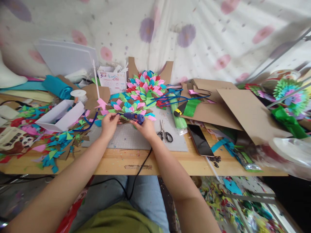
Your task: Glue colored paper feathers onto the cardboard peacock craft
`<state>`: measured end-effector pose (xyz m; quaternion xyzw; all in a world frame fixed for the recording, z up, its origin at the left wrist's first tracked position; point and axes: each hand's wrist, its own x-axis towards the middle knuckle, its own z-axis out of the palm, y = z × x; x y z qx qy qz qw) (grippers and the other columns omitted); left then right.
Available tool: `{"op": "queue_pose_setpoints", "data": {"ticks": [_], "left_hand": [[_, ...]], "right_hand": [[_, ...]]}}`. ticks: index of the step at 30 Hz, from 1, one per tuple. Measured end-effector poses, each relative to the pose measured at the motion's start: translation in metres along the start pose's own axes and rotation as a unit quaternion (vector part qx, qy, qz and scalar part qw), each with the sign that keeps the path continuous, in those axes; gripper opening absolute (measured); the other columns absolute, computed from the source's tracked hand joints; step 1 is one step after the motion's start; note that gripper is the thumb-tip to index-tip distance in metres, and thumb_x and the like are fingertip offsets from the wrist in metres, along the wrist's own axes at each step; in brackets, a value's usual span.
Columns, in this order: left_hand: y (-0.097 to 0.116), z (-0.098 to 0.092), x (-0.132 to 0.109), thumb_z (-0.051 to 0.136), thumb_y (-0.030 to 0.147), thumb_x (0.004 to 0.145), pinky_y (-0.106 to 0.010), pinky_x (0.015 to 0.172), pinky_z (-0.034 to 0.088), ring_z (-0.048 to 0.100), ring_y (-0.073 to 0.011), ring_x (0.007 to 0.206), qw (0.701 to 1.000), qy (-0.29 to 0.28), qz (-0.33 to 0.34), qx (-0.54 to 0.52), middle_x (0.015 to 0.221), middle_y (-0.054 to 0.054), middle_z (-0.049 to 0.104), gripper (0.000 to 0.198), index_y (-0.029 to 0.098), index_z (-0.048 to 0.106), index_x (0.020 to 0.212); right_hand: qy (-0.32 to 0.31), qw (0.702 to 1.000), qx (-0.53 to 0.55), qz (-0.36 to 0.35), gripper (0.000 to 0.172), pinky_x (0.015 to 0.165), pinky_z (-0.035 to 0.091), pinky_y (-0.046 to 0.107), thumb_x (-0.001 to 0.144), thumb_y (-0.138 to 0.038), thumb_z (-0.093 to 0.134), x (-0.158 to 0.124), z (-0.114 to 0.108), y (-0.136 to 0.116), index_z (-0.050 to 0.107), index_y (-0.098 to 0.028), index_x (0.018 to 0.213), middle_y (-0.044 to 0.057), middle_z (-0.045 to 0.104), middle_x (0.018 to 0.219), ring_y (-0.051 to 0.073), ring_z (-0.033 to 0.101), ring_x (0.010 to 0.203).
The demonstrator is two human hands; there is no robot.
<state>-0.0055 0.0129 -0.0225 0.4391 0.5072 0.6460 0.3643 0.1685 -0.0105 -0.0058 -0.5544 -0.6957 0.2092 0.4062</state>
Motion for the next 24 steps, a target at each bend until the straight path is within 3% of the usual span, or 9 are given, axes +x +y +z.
{"op": "queue_pose_setpoints", "data": {"ticks": [24], "left_hand": [[0.0017, 0.0004, -0.0003, 0.062, 0.022, 0.069, -0.024, 0.047, 0.05, 0.053, -0.0095, 0.051, 1.0, 0.004, -0.007, -0.006, 0.06, 0.002, 0.054, 0.007, 0.016, 0.057, 0.069]], "right_hand": [[0.003, 1.0, -0.011, 0.018, 0.041, 0.069, 0.045, 0.028, 0.075, -0.051, 0.059, -0.0003, -0.005, -0.0026, 0.07, -0.016, 0.092, 0.008, 0.07, 0.083, 0.021, 0.063, 0.077]]}}
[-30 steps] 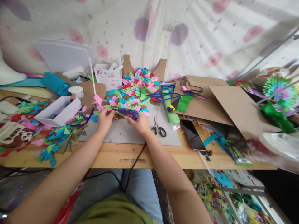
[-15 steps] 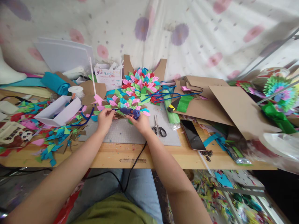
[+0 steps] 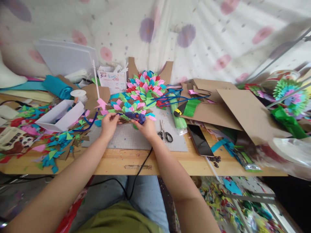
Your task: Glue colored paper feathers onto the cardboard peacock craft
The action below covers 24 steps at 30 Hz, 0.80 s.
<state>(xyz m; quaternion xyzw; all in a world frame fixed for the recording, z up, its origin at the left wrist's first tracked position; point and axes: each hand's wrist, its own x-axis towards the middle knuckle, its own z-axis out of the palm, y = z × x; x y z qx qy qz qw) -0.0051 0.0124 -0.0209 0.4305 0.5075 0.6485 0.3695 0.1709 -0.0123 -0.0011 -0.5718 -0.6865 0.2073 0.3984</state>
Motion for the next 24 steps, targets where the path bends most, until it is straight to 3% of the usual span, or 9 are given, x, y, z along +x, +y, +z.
{"op": "queue_pose_setpoints", "data": {"ticks": [7, 16, 21, 24], "left_hand": [[0.001, 0.0, 0.0, 0.062, 0.02, 0.069, -0.022, 0.047, 0.05, 0.053, -0.0083, 0.05, 1.0, 0.003, -0.006, -0.009, 0.06, 0.003, 0.054, 0.006, 0.016, 0.057, 0.069], [0.006, 0.002, 0.0, 0.065, 0.023, 0.065, -0.024, 0.048, 0.049, 0.054, -0.0094, 0.05, 0.997, 0.022, -0.052, -0.05, 0.059, 0.003, 0.057, 0.012, 0.016, 0.056, 0.068], [0.007, 0.002, 0.001, 0.067, 0.025, 0.061, -0.021, 0.048, 0.049, 0.053, -0.0076, 0.05, 0.992, 0.036, -0.079, -0.092, 0.06, 0.002, 0.058, 0.017, 0.015, 0.056, 0.068], [0.008, 0.001, 0.001, 0.067, 0.025, 0.06, -0.021, 0.048, 0.048, 0.052, -0.0072, 0.05, 0.991, 0.04, -0.085, -0.1, 0.06, 0.002, 0.058, 0.017, 0.015, 0.056, 0.067]], "right_hand": [[-0.005, 1.0, -0.006, -0.022, 0.04, 0.066, 0.044, 0.027, 0.074, -0.051, 0.06, -0.001, 0.001, -0.002, 0.069, -0.016, 0.091, 0.006, 0.069, 0.081, 0.019, 0.061, 0.072], [0.009, 0.999, -0.045, 0.019, 0.042, 0.065, 0.044, 0.027, 0.074, -0.054, 0.059, 0.001, -0.003, -0.002, 0.07, -0.017, 0.09, 0.005, 0.069, 0.078, 0.02, 0.062, 0.074], [0.092, 0.992, -0.005, 0.089, 0.048, 0.061, 0.044, 0.028, 0.071, -0.056, 0.058, 0.008, -0.027, 0.008, 0.07, -0.013, 0.088, 0.007, 0.07, 0.075, 0.023, 0.063, 0.073], [0.136, 0.976, -0.039, 0.164, 0.051, 0.063, 0.043, 0.03, 0.069, -0.058, 0.059, 0.014, -0.049, 0.024, 0.07, -0.011, 0.084, 0.012, 0.07, 0.076, 0.026, 0.064, 0.076]]}}
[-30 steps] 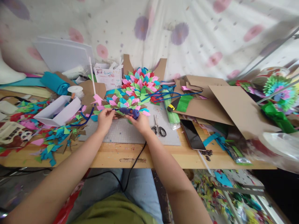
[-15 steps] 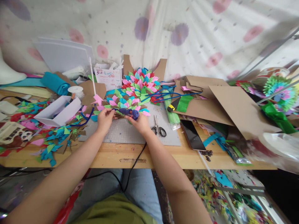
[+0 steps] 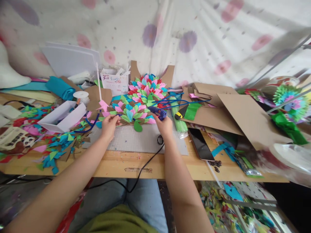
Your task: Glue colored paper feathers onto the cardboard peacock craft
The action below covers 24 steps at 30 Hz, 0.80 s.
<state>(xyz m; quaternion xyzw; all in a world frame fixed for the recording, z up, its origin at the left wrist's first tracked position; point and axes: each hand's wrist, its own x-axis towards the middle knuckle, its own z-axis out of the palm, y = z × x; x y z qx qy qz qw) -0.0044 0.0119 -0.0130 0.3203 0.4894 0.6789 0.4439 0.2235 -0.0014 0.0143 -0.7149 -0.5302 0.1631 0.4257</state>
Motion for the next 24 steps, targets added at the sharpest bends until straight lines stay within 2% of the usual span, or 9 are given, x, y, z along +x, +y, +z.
{"op": "queue_pose_setpoints", "data": {"ticks": [3, 5, 12, 14, 17, 20, 22, 24], "left_hand": [[0.001, 0.0, 0.0, 0.066, 0.023, 0.06, -0.021, 0.048, 0.048, 0.051, -0.0071, 0.05, 1.0, 0.001, 0.004, -0.002, 0.059, 0.002, 0.058, 0.015, 0.015, 0.056, 0.067], [0.001, 0.0, 0.0, 0.066, 0.022, 0.06, -0.021, 0.047, 0.048, 0.051, -0.0071, 0.05, 1.0, 0.001, 0.007, -0.006, 0.059, 0.002, 0.058, 0.014, 0.015, 0.056, 0.066], [0.001, 0.0, -0.001, 0.067, 0.024, 0.059, -0.02, 0.045, 0.048, 0.051, -0.007, 0.05, 1.0, -0.006, 0.014, -0.003, 0.06, 0.003, 0.057, 0.016, 0.015, 0.055, 0.066], [0.001, 0.0, -0.001, 0.067, 0.025, 0.059, -0.019, 0.045, 0.048, 0.052, -0.0071, 0.05, 1.0, -0.009, 0.012, 0.001, 0.06, 0.002, 0.057, 0.016, 0.016, 0.055, 0.066], [0.001, 0.0, 0.0, 0.067, 0.025, 0.059, -0.019, 0.043, 0.046, 0.052, -0.0076, 0.051, 1.0, -0.012, 0.005, 0.006, 0.06, 0.002, 0.057, 0.017, 0.016, 0.055, 0.066], [0.0, 0.0, 0.0, 0.067, 0.025, 0.059, -0.019, 0.043, 0.046, 0.053, -0.0079, 0.051, 1.0, -0.014, 0.004, 0.01, 0.061, 0.002, 0.058, 0.016, 0.016, 0.056, 0.066], [0.0, 0.0, 0.0, 0.067, 0.024, 0.059, -0.019, 0.043, 0.046, 0.052, -0.0081, 0.051, 1.0, -0.016, 0.006, 0.011, 0.061, 0.002, 0.058, 0.015, 0.016, 0.056, 0.066], [0.001, 0.0, -0.001, 0.066, 0.024, 0.06, -0.02, 0.043, 0.047, 0.053, -0.0084, 0.051, 1.0, -0.016, 0.007, 0.014, 0.061, 0.002, 0.057, 0.014, 0.016, 0.057, 0.067]], "right_hand": [[0.02, 0.995, -0.075, 0.061, 0.049, 0.065, 0.043, 0.031, 0.071, -0.057, 0.058, 0.014, -0.013, 0.015, 0.071, -0.012, 0.083, 0.015, 0.07, 0.079, 0.028, 0.065, 0.077], [0.018, 0.991, -0.105, 0.078, 0.048, 0.065, 0.043, 0.031, 0.072, -0.056, 0.057, 0.019, -0.016, 0.023, 0.071, -0.013, 0.084, 0.016, 0.07, 0.081, 0.028, 0.065, 0.077], [-0.016, 0.985, -0.147, 0.086, 0.049, 0.065, 0.042, 0.031, 0.073, -0.056, 0.055, 0.023, -0.01, 0.037, 0.069, -0.012, 0.089, 0.018, 0.069, 0.086, 0.028, 0.064, 0.08], [-0.005, 0.986, -0.148, 0.081, 0.051, 0.067, 0.042, 0.032, 0.072, -0.056, 0.056, 0.022, -0.009, 0.038, 0.065, -0.012, 0.096, 0.017, 0.068, 0.09, 0.028, 0.063, 0.084], [0.102, 0.98, -0.167, 0.022, 0.058, 0.077, 0.041, 0.035, 0.069, -0.052, 0.062, 0.018, -0.011, 0.031, 0.055, -0.012, 0.112, 0.015, 0.065, 0.1, 0.03, 0.058, 0.095], [0.229, 0.953, -0.183, -0.08, 0.059, 0.087, 0.035, 0.04, 0.072, -0.048, 0.061, 0.009, -0.012, 0.014, 0.049, -0.011, 0.116, 0.016, 0.061, 0.106, 0.03, 0.052, 0.102], [0.238, 0.946, -0.175, -0.129, 0.051, 0.088, 0.033, 0.039, 0.076, -0.046, 0.058, -0.001, -0.006, -0.001, 0.051, -0.012, 0.112, 0.014, 0.061, 0.105, 0.029, 0.051, 0.102], [0.157, 0.955, -0.171, -0.181, 0.039, 0.084, 0.035, 0.037, 0.078, -0.046, 0.056, -0.013, 0.006, -0.013, 0.056, -0.015, 0.103, 0.012, 0.062, 0.1, 0.026, 0.052, 0.097]]}}
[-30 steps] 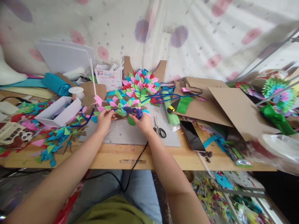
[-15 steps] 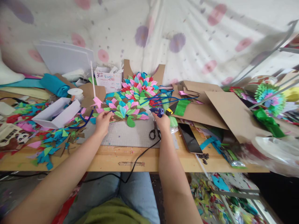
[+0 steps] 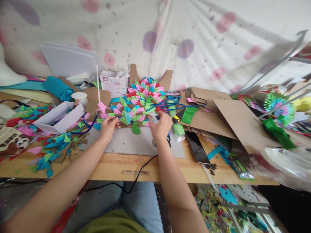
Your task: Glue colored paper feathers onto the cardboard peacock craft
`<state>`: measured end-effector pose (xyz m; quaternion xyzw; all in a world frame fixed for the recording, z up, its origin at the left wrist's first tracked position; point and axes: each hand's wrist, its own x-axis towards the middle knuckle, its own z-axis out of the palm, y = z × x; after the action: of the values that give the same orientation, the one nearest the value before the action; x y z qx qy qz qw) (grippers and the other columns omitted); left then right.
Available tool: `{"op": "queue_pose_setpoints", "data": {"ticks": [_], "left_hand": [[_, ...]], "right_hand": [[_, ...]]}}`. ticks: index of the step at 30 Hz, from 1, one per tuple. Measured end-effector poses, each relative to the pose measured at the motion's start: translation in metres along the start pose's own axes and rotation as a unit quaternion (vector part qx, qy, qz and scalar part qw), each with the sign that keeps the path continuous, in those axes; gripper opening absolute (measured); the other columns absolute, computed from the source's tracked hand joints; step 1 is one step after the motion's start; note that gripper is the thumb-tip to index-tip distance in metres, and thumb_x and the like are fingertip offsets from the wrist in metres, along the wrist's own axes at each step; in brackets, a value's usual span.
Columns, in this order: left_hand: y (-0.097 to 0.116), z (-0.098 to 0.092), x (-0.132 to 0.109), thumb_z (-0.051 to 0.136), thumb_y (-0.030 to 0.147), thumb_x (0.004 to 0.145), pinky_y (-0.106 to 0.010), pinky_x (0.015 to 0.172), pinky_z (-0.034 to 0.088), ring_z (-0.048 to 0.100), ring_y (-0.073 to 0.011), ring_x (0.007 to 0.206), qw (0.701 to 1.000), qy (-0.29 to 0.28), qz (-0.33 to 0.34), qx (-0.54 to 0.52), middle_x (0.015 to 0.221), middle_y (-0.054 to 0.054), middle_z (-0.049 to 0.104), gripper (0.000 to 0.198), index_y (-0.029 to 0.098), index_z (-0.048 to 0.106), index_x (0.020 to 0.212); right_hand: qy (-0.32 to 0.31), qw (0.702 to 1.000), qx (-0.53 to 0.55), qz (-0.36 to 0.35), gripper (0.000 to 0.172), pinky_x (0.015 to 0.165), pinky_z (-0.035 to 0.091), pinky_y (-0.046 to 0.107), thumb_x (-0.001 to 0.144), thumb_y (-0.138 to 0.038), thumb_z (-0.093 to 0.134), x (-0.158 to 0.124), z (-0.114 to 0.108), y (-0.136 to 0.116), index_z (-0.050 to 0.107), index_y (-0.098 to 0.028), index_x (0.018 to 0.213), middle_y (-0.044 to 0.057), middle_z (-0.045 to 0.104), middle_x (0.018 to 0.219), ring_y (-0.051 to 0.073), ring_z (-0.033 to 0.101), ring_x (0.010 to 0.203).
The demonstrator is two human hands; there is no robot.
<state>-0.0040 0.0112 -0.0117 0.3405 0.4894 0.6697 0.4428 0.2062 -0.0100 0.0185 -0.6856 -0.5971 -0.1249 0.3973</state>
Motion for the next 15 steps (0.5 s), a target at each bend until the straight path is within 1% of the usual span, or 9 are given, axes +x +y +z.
{"op": "queue_pose_setpoints", "data": {"ticks": [1, 3, 5, 9, 12, 15], "left_hand": [[0.001, 0.0, 0.0, 0.066, 0.023, 0.06, -0.02, 0.043, 0.047, 0.053, -0.0085, 0.051, 1.0, 0.0, 0.0, 0.002, 0.06, 0.002, 0.057, 0.014, 0.016, 0.057, 0.067], [0.002, 0.001, -0.001, 0.066, 0.023, 0.061, -0.02, 0.044, 0.047, 0.053, -0.0088, 0.051, 1.0, -0.001, 0.001, 0.006, 0.06, 0.002, 0.057, 0.014, 0.016, 0.057, 0.068], [0.002, 0.001, -0.002, 0.066, 0.023, 0.062, -0.021, 0.045, 0.047, 0.054, -0.0091, 0.052, 1.0, -0.003, 0.004, 0.012, 0.06, 0.002, 0.056, 0.014, 0.016, 0.057, 0.068], [0.002, 0.001, -0.003, 0.066, 0.023, 0.063, -0.022, 0.046, 0.047, 0.054, -0.0103, 0.053, 1.0, -0.011, 0.011, 0.023, 0.062, 0.002, 0.056, 0.013, 0.017, 0.056, 0.069], [0.002, 0.001, -0.003, 0.065, 0.022, 0.063, -0.022, 0.045, 0.046, 0.054, -0.0109, 0.054, 0.999, -0.02, 0.017, 0.024, 0.061, 0.001, 0.056, 0.011, 0.017, 0.057, 0.069], [0.001, 0.001, -0.003, 0.065, 0.022, 0.063, -0.022, 0.045, 0.046, 0.055, -0.0109, 0.054, 0.999, -0.025, 0.013, 0.021, 0.062, 0.001, 0.057, 0.01, 0.017, 0.058, 0.068]], "right_hand": [[-0.05, 0.998, 0.005, -0.028, 0.034, 0.082, 0.035, 0.036, 0.079, -0.047, 0.055, -0.005, 0.003, -0.009, 0.059, -0.017, 0.095, 0.011, 0.062, 0.097, 0.026, 0.053, 0.094], [-0.139, 0.988, -0.015, -0.069, 0.031, 0.081, 0.034, 0.036, 0.078, -0.049, 0.056, -0.017, 0.012, -0.024, 0.062, -0.019, 0.085, 0.01, 0.063, 0.092, 0.026, 0.052, 0.093], [-0.187, 0.978, -0.043, -0.082, 0.03, 0.08, 0.034, 0.037, 0.078, -0.048, 0.056, -0.026, 0.021, -0.033, 0.063, -0.019, 0.085, 0.009, 0.063, 0.092, 0.027, 0.052, 0.094], [-0.217, 0.969, -0.084, -0.089, 0.034, 0.081, 0.034, 0.039, 0.076, -0.049, 0.058, -0.034, 0.03, -0.038, 0.063, -0.018, 0.09, 0.012, 0.063, 0.095, 0.029, 0.052, 0.097], [-0.23, 0.965, -0.091, -0.091, 0.04, 0.082, 0.035, 0.04, 0.074, -0.052, 0.059, -0.035, 0.03, -0.04, 0.063, -0.017, 0.093, 0.014, 0.063, 0.098, 0.03, 0.051, 0.1], [-0.241, 0.963, -0.083, -0.088, 0.042, 0.081, 0.037, 0.041, 0.074, -0.051, 0.059, -0.035, 0.03, -0.042, 0.062, -0.017, 0.097, 0.013, 0.064, 0.099, 0.03, 0.052, 0.1]]}}
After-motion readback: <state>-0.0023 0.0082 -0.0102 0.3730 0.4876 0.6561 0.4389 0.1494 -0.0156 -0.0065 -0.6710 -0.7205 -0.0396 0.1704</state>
